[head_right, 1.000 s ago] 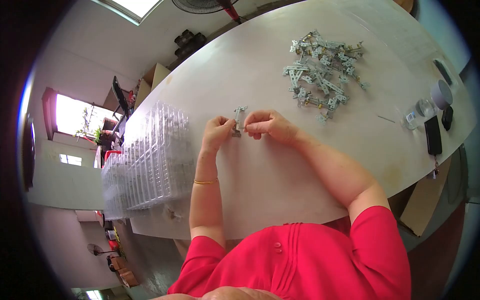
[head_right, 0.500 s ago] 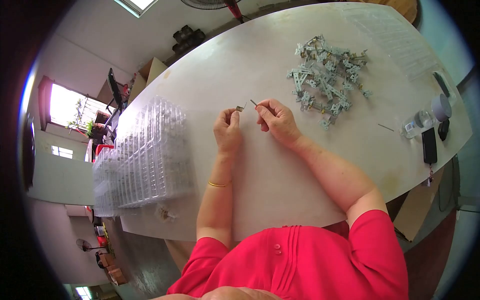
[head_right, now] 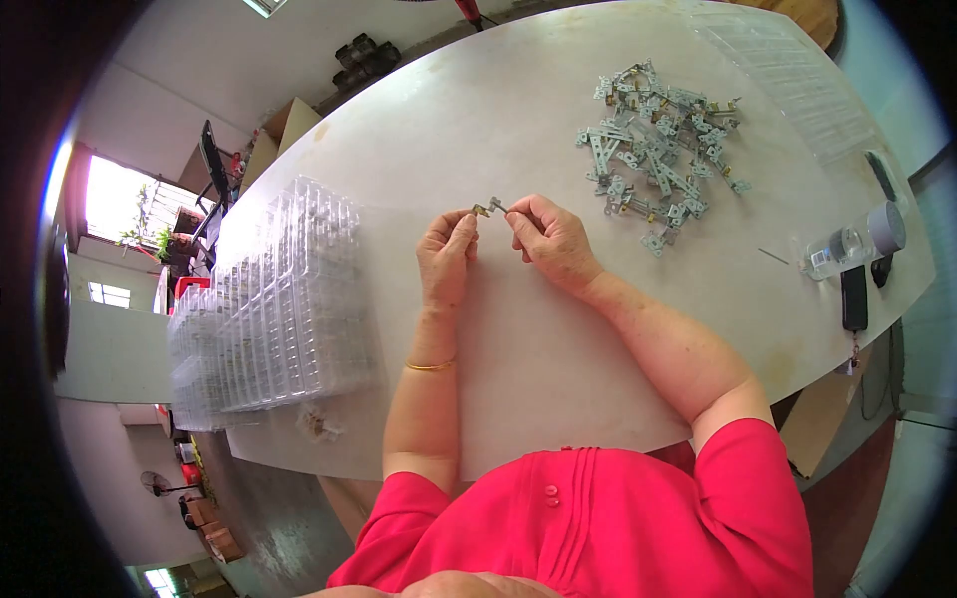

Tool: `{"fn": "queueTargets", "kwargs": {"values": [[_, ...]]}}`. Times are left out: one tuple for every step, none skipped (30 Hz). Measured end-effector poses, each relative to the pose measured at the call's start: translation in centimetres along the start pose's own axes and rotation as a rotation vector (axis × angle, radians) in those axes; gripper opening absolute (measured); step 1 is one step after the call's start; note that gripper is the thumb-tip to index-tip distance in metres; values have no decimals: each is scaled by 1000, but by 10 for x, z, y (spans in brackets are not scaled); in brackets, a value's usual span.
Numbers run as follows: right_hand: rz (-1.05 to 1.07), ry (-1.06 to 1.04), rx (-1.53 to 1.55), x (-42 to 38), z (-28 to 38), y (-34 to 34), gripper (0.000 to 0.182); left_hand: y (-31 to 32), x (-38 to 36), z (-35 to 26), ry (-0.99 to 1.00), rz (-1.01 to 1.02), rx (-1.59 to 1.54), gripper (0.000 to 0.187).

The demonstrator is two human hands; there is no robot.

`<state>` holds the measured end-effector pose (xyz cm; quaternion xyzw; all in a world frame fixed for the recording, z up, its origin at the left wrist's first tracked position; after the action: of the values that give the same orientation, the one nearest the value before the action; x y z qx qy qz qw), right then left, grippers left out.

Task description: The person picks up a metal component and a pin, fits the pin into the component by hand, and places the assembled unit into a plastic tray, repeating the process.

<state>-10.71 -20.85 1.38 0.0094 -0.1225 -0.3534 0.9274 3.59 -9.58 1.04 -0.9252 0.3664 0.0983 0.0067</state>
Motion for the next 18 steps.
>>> {"fn": "queueTargets", "kwargs": {"values": [[-4, 5, -3, 0, 0, 0, 15, 0, 1, 0, -7, 15, -20, 17], [-9, 9, -6, 0, 0, 0, 15, -1, 1, 0, -7, 21, -20, 17], [-11, 4, -3, 0, -1, 0, 15, -1, 1, 1, -7, 27, -20, 17], [-14, -1, 0, 1, -1, 0, 15, -1, 2, 1, -7, 35, -20, 17], [-19, -7, 2, 1, -1, 0, 15, -2, 2, 2, -13, 32, -25, 17], [-16, -13, -5, 0, -1, 0, 15, -2, 2, 3, -21, 31, -30, 17], [-12, -20, -14, 0, -1, 0, 14, -2, 2, 3, -28, 30, -34, 17], [-8, -27, -22, 0, -1, 0, 14, -1, 2, 3, -22, 32, -27, 17], [-4, -12, -21, 0, -2, -1, 14, -1, 2, 2, -16, 33, -19, 17], [0, 3, -18, 0, -3, -1, 13, -2, 1, 2, -9, 33, -10, 17], [3, 18, -15, -1, -4, -1, 13, -2, 1, 2, -6, 32, -8, 17], [5, 12, -22, -1, -3, -1, 13, -2, 2, 2, -4, 31, -7, 17], [7, 5, -30, -1, -2, -1, 13, -2, 2, 2, -1, 30, -7, 17], [10, -1, -39, -1, -1, -1, 13, -2, 2, 3, 3, 31, -8, 17], [13, 4, -48, -1, 0, -2, 13, -2, 2, 3, 7, 31, -8, 16], [16, 9, -57, -1, 1, -2, 13, -2, 2, 3, 11, 29, -8, 16], [20, 15, -65, -1, 1, -2, 13, -2, 2, 3, 15, 30, -8, 16], [15, 11, -65, -2, 1, -1, 13, -1, 1, 2, 20, 29, -7, 16]]}}
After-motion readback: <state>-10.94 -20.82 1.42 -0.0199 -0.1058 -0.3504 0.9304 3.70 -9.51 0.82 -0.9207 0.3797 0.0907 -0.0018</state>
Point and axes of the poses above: each hand's wrist, its own x-axis towards the middle knuckle, its own y-axis out of the palm, z = x × y, the point moved 4 cm from there along x, towards the middle knuckle, and after that the axes turned 11 degrees about -y, right-handed, at the moved point
